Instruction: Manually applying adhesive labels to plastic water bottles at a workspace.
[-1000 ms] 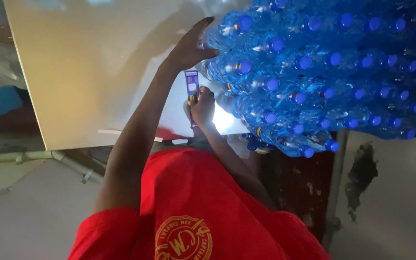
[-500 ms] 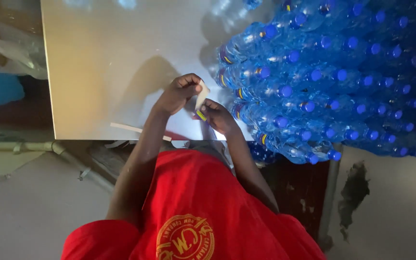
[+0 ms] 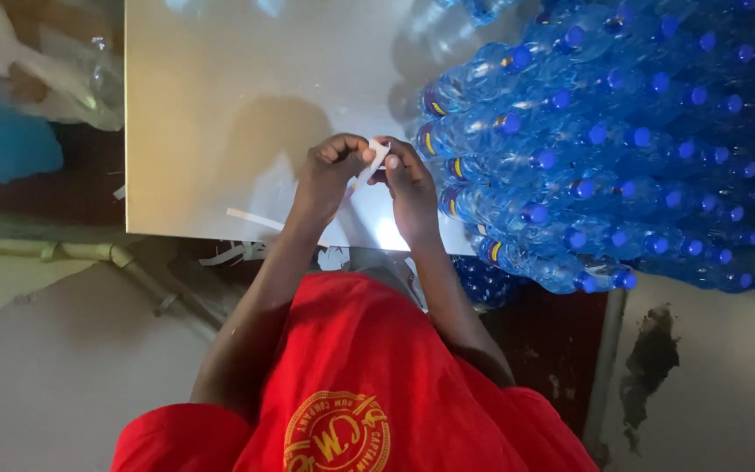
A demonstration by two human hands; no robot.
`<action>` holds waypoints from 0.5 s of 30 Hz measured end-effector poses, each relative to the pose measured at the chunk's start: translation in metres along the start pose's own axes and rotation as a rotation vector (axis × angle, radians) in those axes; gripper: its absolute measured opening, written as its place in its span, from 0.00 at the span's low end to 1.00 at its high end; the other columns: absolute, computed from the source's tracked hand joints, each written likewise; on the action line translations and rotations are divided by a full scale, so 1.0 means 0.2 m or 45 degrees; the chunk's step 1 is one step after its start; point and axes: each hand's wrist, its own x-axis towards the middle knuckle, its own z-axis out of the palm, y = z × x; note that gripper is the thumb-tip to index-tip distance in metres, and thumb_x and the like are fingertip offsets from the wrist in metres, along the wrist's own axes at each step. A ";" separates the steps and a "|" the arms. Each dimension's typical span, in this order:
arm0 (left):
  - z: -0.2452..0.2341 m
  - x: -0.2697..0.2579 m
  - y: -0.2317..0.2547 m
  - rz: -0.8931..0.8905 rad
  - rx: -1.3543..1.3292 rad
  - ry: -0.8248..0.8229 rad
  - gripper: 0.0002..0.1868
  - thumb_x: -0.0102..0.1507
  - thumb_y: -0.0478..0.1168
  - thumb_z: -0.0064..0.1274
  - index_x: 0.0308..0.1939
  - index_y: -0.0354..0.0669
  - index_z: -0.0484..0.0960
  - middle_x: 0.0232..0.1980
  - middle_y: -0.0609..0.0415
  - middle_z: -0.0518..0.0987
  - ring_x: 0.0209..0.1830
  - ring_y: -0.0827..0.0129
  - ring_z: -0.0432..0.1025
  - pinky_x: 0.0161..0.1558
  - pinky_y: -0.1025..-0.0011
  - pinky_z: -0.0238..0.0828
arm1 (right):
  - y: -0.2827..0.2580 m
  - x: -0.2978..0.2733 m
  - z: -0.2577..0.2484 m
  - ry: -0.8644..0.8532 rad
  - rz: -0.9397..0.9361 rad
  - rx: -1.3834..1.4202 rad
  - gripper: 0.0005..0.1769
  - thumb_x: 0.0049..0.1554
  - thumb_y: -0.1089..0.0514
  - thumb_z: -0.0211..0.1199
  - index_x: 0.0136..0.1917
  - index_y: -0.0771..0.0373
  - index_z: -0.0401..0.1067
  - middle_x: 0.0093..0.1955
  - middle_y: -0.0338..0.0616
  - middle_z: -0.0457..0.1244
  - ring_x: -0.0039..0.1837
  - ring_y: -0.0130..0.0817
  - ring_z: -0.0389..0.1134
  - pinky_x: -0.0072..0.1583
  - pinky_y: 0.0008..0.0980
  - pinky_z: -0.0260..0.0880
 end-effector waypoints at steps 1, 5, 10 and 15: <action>0.00 -0.01 0.01 0.007 0.062 0.067 0.01 0.70 0.32 0.63 0.44 0.37 0.89 0.31 0.53 0.78 0.31 0.74 0.73 0.34 0.78 0.72 | 0.01 -0.03 0.03 0.006 -0.047 -0.020 0.21 0.70 0.54 0.67 0.72 0.64 0.72 0.57 0.50 0.69 0.61 0.32 0.71 0.61 0.35 0.80; 0.02 -0.09 0.06 -0.036 0.052 0.134 0.03 0.70 0.28 0.60 0.43 0.36 0.89 0.31 0.53 0.77 0.29 0.76 0.72 0.33 0.79 0.71 | 0.11 -0.04 0.08 0.159 -0.102 -0.113 0.30 0.66 0.53 0.76 0.75 0.63 0.69 0.55 0.45 0.63 0.58 0.32 0.70 0.56 0.34 0.82; -0.20 -0.07 0.27 0.244 -0.105 0.377 0.04 0.71 0.30 0.57 0.43 0.41 0.86 0.34 0.58 0.76 0.32 0.77 0.73 0.37 0.79 0.71 | 0.28 -0.12 -0.02 0.319 -0.100 0.029 0.17 0.70 0.60 0.68 0.68 0.67 0.69 0.50 0.46 0.64 0.51 0.34 0.73 0.52 0.36 0.84; -0.30 -0.07 0.38 0.601 0.365 0.503 0.05 0.72 0.29 0.59 0.44 0.42 0.86 0.38 0.57 0.74 0.40 0.76 0.64 0.44 0.74 0.64 | 0.32 -0.20 0.07 0.257 -0.046 0.196 0.39 0.65 0.34 0.71 0.71 0.68 0.66 0.52 0.44 0.65 0.55 0.32 0.73 0.55 0.32 0.81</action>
